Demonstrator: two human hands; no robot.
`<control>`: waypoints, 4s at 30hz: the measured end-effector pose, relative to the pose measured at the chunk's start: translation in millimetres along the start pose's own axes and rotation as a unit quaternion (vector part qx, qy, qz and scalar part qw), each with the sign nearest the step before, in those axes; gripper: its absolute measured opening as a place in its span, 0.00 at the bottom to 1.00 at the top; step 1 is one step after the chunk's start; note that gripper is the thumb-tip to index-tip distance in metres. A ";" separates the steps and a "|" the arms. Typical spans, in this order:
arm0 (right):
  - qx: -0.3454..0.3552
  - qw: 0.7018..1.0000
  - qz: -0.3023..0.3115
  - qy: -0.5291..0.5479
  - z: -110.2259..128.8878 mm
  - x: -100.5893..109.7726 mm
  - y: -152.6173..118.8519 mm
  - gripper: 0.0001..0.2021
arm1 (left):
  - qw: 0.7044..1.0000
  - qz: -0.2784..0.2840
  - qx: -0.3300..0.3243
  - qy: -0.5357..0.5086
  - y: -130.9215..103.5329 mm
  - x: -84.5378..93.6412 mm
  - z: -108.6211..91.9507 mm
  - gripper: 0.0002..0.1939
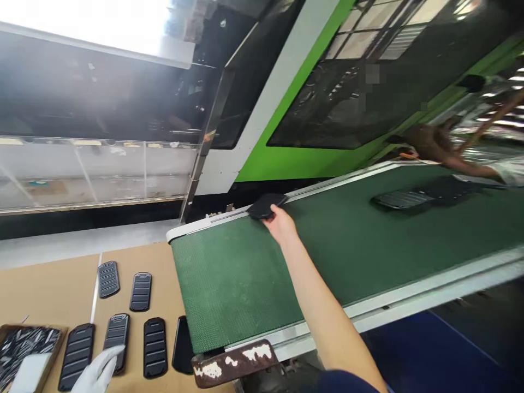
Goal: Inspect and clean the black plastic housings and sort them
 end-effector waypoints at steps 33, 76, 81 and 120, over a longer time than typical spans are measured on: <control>-0.170 0.847 0.503 -0.028 -267.4 -286.3 -393.2 0.18 | 0.806 -0.015 -0.153 -0.572 -84.3 134.3 7.9 0.22; -0.237 0.827 0.507 0.061 -291.9 -296.4 -420.5 0.18 | 0.791 -0.002 -0.030 -0.612 -92.6 119.0 20.8 0.21; -0.238 0.835 0.494 0.057 -289.3 -292.8 -418.3 0.19 | 0.786 -0.016 -0.039 -0.617 -89.5 118.5 20.6 0.19; -0.198 0.875 0.430 -0.103 -381.8 -273.0 -344.7 0.23 | 0.812 -0.104 -0.066 -0.571 -72.6 120.7 65.1 0.19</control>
Point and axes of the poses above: each hand's wrist, its own y-axis towards the middle knuckle, its own x-axis out of the back of the hand, z = x × y, the point moved 6 cm from there along y, towards the middle knuckle, and after that the axes turned 12 degrees about z, right-handed, at the moved point
